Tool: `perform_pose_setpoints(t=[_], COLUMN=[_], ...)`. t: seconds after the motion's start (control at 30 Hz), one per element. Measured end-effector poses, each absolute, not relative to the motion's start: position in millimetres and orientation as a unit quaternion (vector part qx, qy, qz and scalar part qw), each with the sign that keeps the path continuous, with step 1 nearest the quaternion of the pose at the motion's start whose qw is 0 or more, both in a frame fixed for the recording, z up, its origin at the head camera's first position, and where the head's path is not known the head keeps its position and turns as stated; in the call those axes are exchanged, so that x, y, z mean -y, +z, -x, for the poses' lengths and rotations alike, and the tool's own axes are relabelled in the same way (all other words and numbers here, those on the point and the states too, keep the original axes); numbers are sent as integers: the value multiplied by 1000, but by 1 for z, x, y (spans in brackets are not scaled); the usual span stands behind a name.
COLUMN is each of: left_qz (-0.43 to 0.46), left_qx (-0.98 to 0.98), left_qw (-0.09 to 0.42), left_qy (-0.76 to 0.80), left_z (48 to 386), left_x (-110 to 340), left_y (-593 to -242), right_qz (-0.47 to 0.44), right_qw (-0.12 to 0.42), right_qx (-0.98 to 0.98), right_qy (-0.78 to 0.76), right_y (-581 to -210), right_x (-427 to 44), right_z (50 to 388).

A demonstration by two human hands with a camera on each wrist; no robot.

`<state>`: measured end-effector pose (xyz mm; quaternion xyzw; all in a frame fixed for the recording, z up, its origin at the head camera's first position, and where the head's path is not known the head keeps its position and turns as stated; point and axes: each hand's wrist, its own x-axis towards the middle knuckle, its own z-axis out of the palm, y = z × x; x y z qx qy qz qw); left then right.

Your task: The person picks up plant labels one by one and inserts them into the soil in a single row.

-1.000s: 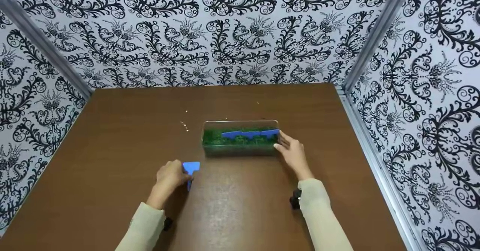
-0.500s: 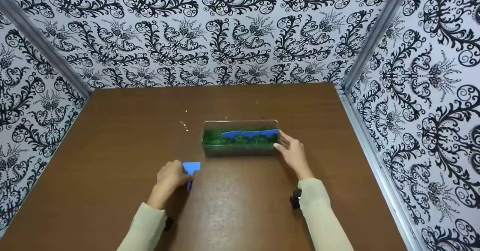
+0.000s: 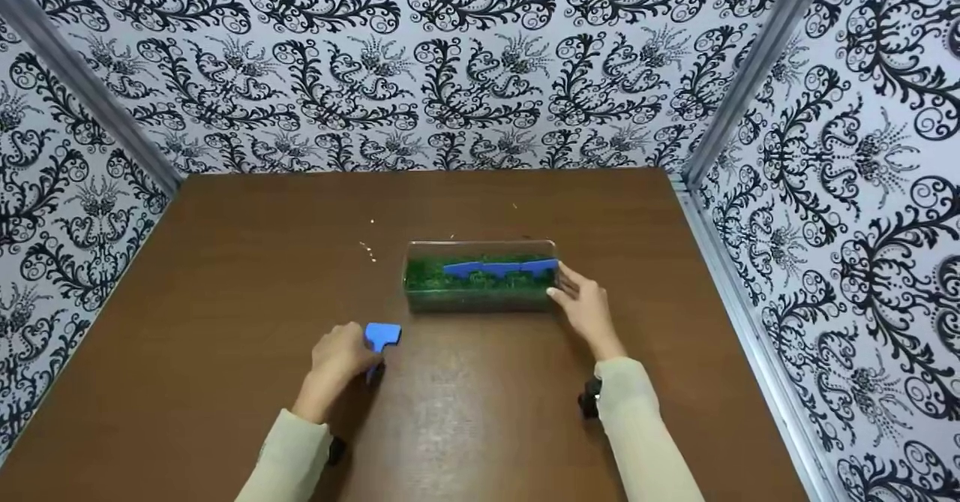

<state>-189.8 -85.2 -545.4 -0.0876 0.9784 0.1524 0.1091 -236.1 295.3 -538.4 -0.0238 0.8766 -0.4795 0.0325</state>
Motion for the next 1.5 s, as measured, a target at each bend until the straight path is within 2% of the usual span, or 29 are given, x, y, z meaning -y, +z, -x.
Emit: perform_pose_setpoints(t=[0.37, 0.6, 1.0, 1.33, 1.5], left_qz=[89, 95, 88, 96, 99], left_qx=[-982, -984, -983, -977, -973], left_qw=[92, 54, 31, 44, 33], left_qy=[141, 139, 156, 183, 204], left_z=[185, 184, 182, 186, 185], left_x=[90, 98, 106, 109, 110], left_y=[-543, -542, -547, -548, -550], right_qz=[23, 20, 23, 22, 19], right_qw=[33, 29, 32, 29, 29], right_qx=[-877, -875, -872, -873, -871], right_qy=[-479, -483, -488, -487, -490], right_y=[-538, -540, -540, -540, -541], right_x=[-295, -295, -296, -295, -296], right_z=[236, 237, 237, 237, 237])
